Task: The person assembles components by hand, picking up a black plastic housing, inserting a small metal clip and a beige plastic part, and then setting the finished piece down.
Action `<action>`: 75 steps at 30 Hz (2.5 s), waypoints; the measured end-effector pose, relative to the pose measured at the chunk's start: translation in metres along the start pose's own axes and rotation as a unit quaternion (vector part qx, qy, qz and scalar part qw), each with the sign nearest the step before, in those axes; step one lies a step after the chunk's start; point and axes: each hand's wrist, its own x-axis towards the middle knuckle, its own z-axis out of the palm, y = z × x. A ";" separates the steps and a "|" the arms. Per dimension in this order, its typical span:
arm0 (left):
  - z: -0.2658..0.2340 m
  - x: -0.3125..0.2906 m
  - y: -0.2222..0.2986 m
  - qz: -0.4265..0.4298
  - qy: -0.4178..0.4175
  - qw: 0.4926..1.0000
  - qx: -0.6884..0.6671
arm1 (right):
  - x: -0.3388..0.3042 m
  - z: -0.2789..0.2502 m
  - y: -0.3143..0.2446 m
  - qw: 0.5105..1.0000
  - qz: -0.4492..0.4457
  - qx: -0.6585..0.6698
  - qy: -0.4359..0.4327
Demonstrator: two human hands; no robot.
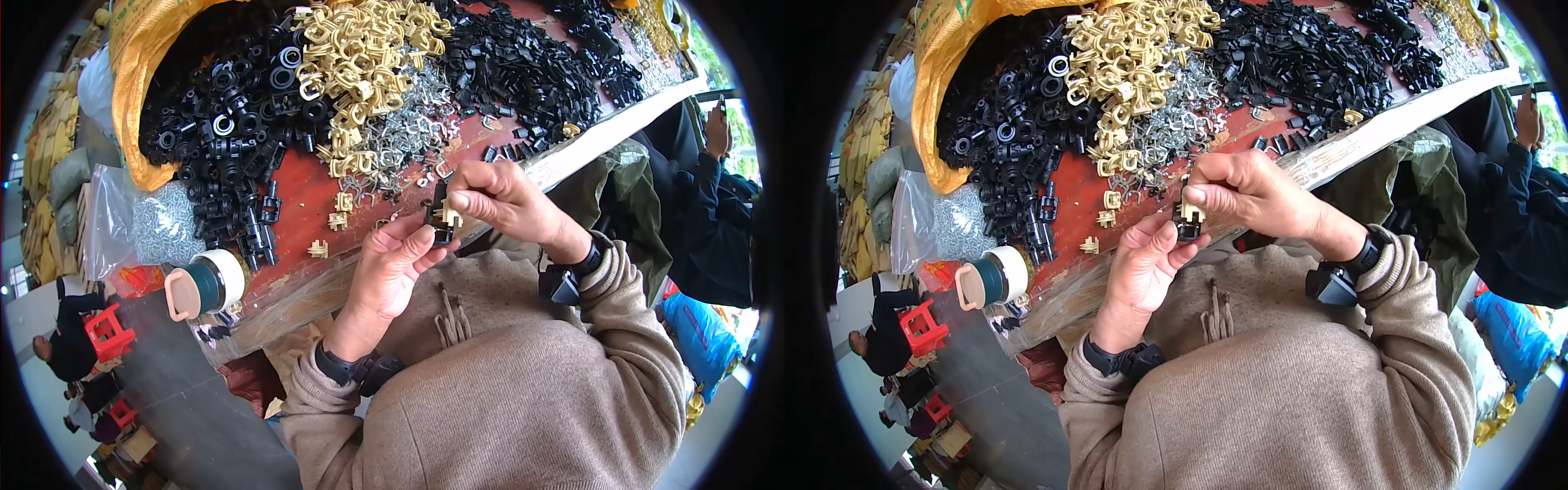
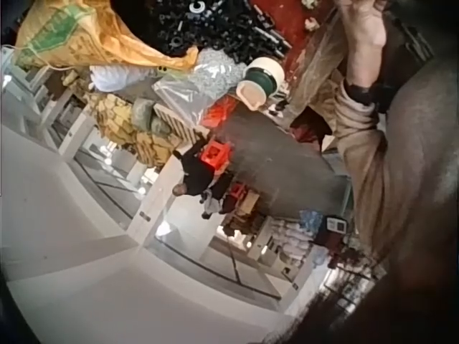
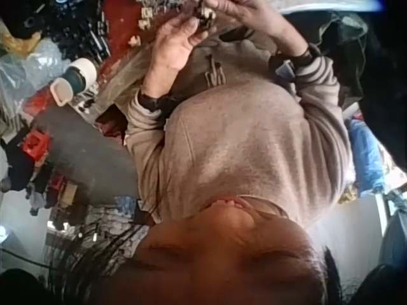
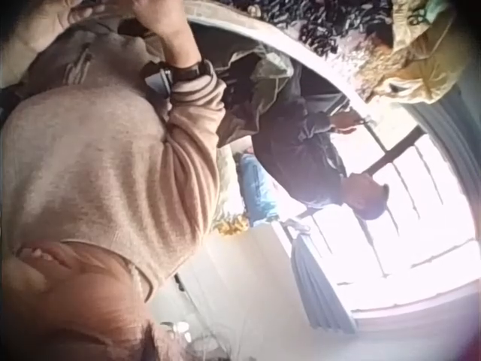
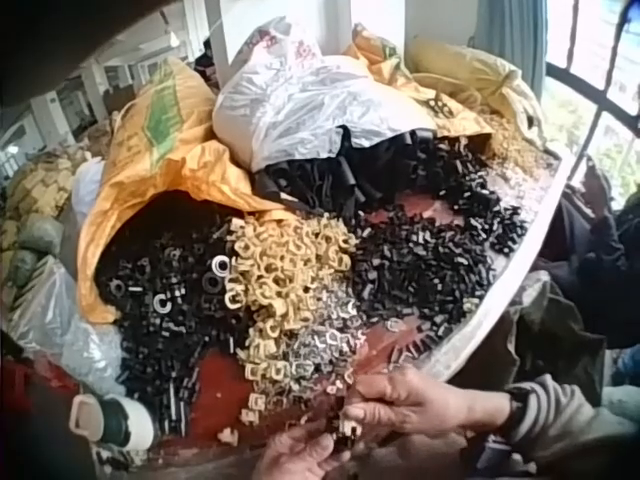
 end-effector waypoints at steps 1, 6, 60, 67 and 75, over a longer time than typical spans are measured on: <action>0.000 0.000 0.000 -0.004 -0.010 1.000 -0.009 | 0.001 -0.001 -0.001 0.999 0.005 0.027 -0.016; -0.001 0.000 -0.005 -0.014 0.003 1.000 -0.011 | -0.006 0.005 -0.001 0.999 -0.004 -0.052 -0.009; 0.020 0.010 0.006 0.065 0.024 0.997 0.021 | -0.012 0.013 0.008 0.959 0.017 0.268 0.087; 0.016 0.008 0.000 0.052 -0.012 0.998 0.011 | -0.010 0.015 0.014 0.960 -0.202 -0.118 0.153; 0.020 0.004 -0.002 -0.020 -0.040 0.998 0.045 | -0.014 0.003 0.029 0.894 -0.345 -0.247 0.148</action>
